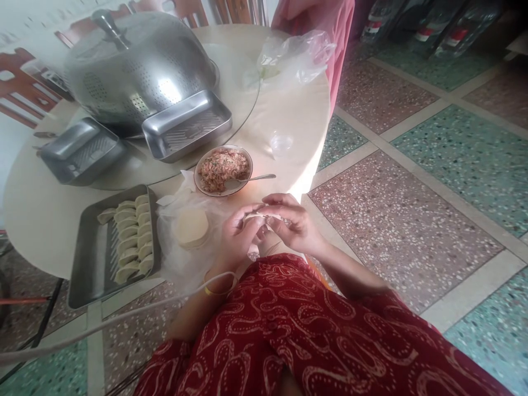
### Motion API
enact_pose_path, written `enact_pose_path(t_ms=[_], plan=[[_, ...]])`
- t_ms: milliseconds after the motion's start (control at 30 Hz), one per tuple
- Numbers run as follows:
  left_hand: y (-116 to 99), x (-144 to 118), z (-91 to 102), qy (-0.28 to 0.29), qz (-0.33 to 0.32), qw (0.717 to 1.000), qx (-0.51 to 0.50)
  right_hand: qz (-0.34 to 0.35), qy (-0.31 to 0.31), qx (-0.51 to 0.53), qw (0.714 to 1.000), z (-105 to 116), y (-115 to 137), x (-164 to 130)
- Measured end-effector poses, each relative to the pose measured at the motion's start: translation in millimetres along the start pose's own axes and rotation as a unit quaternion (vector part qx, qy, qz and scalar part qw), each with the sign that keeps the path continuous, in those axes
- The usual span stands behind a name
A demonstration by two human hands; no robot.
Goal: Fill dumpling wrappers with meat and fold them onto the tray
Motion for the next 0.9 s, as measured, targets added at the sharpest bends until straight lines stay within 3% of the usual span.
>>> enact_pose_path(t_ms=[100, 300, 433, 633, 900], plan=[[-4.6, 0.9, 1.0, -0.008, -0.021, 1.0, -0.011, 0.014, -0.01, 0.008, 1.0, 1.0, 2.7, -2.5], [-8.7, 0.9, 2.3, -0.022, -0.032, 0.999, -0.023, 0.03, -0.107, -0.049, 0.993, 21.0, 6.1, -10.1], [-8.9, -0.1, -2.6, 0.0, -0.032, 0.999, -0.03, 0.074, -0.096, -0.094, 0.988, 17.6, 15.0, -11.6], [-8.7, -4.5, -8.3, 0.025, -0.017, 1.0, -0.002, 0.071, -0.092, -0.106, 0.987, 15.9, 19.7, -5.3], [-8.0, -7.4, -10.5, 0.033, -0.026, 0.999, -0.002, 0.054, -0.009, -0.11, 0.992, 5.4, 16.2, 4.8]])
Point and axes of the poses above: each hand's wrist, its own x-axis towards the middle knuckle, its own z-axis out of the back of the hand, y = z × x, the point moved 8 cm from there along x, towards the middle knuckle, and after that the axes turned 11 degrees about -x, right-handed, at the moved point
